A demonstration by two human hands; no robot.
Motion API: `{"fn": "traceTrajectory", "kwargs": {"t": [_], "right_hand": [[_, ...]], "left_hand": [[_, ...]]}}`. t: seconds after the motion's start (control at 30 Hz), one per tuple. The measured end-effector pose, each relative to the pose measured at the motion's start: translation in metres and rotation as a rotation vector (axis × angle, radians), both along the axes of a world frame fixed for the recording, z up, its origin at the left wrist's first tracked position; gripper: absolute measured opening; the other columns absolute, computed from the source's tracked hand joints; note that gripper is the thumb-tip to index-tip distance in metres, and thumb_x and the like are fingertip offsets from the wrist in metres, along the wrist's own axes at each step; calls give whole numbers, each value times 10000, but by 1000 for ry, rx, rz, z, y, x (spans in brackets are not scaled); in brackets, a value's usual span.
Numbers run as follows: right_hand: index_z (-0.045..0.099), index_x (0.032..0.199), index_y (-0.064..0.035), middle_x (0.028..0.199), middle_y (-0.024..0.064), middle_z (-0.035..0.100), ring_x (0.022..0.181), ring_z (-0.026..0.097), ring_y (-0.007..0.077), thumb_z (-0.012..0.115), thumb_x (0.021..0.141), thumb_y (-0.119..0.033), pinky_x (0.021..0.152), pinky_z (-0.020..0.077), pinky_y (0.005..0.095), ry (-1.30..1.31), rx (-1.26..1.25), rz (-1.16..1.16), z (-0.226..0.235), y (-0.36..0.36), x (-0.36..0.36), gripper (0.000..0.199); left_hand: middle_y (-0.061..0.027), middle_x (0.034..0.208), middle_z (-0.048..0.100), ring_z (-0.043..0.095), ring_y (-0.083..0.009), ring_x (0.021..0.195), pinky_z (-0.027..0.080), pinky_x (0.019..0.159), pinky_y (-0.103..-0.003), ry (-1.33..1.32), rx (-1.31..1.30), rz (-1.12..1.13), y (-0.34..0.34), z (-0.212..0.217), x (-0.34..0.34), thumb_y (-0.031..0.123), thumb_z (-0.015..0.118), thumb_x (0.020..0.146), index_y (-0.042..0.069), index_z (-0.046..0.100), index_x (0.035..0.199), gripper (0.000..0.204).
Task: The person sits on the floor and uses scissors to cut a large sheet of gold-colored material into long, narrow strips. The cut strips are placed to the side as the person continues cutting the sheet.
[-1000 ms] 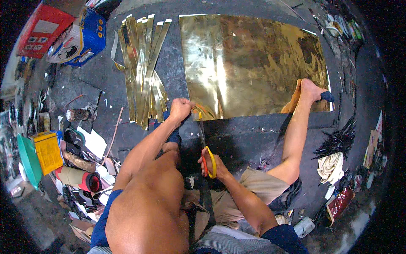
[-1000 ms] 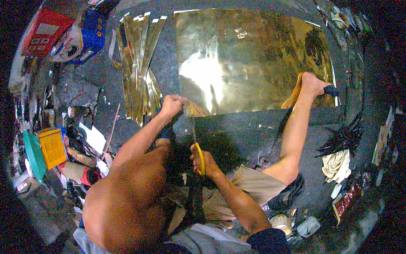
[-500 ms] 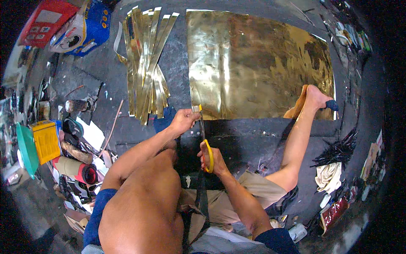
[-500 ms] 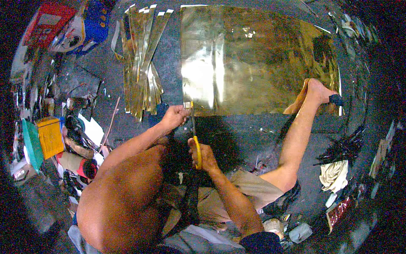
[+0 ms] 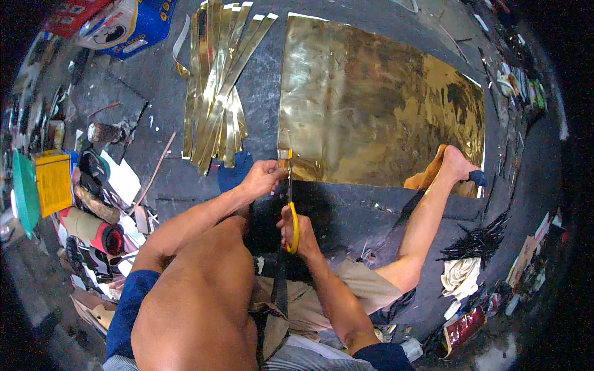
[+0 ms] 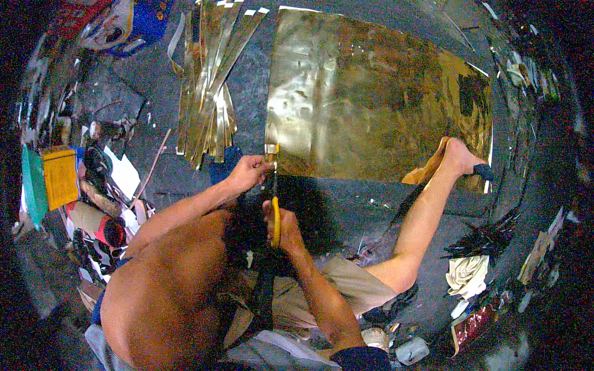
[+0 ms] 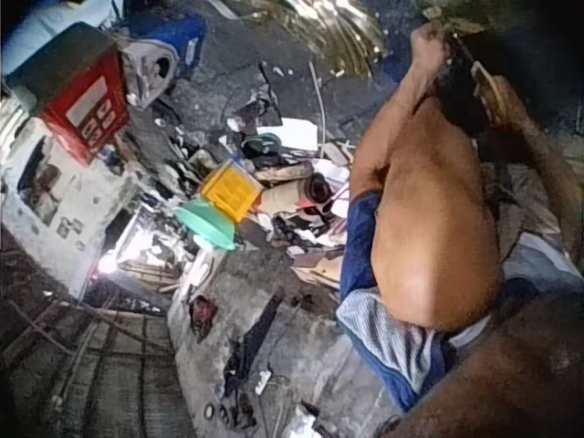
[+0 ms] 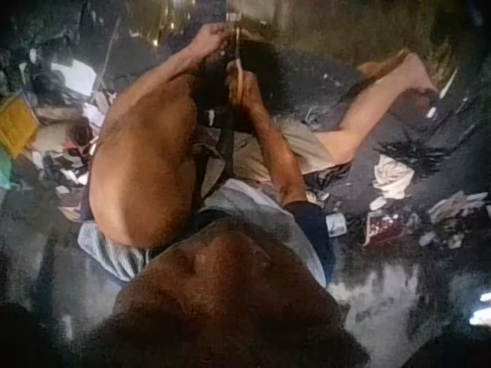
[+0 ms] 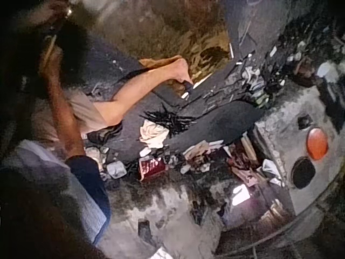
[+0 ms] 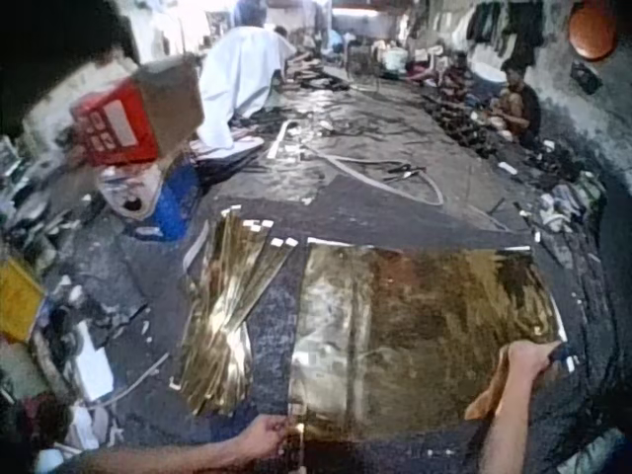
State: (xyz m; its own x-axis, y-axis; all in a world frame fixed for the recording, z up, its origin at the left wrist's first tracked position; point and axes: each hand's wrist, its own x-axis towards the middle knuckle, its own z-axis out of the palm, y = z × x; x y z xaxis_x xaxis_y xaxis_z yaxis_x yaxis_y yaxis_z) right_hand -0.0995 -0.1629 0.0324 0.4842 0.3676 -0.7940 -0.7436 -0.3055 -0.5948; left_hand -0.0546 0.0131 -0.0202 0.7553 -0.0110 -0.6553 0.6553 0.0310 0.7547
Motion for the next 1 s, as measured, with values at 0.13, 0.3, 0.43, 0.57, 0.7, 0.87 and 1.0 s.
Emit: {"fn": "traceTrajectory", "kwargs": {"t": [0.13,0.3,0.43,0.57,0.7,0.87,1.0], "right_hand": [[538,687,36,473,24,424,381,492,133,399,757,-794,358,410,273,-9,-68,26,-3,6,1,844],[527,656,31,458,31,417,375,494,138,395,735,-810,354,419,279,-76,-99,55,5,12,12,856],[547,679,32,463,42,444,373,501,147,380,769,-787,348,407,282,-74,21,12,-17,20,38,841],[597,667,-24,490,77,529,398,530,193,505,876,-564,377,421,339,-55,108,-135,-46,31,64,586],[634,737,-3,580,163,594,515,597,251,514,873,-545,487,452,414,-498,-144,79,-67,45,99,572],[635,703,-4,619,179,620,563,613,305,545,855,-486,522,447,430,-890,-284,277,-64,67,146,513],[624,705,-15,527,111,536,554,558,239,301,891,-674,547,422,392,-503,-51,46,-20,103,178,756]], "left_hand": [[22,585,502,444,-63,499,365,445,-243,-7,-66,42,0,0,-1,224,589,901,49,579,745,234],[13,589,505,451,-64,509,368,449,-242,20,-83,0,5,0,3,226,585,902,41,591,761,232],[21,765,616,498,-53,636,401,563,-230,29,-96,-87,14,-3,1,212,548,932,22,642,1022,230],[1,720,611,515,-62,592,407,528,-231,-43,-163,-17,14,6,4,244,553,926,28,632,905,231],[24,669,583,478,-49,540,370,480,-211,-60,-231,1,16,14,3,262,555,926,39,640,872,245],[41,647,543,444,-35,546,342,468,-214,-11,-257,10,17,42,6,231,549,929,32,642,871,227],[53,655,520,434,-39,570,351,495,-212,-81,-227,-23,26,48,1,221,560,923,22,635,865,221]]}}
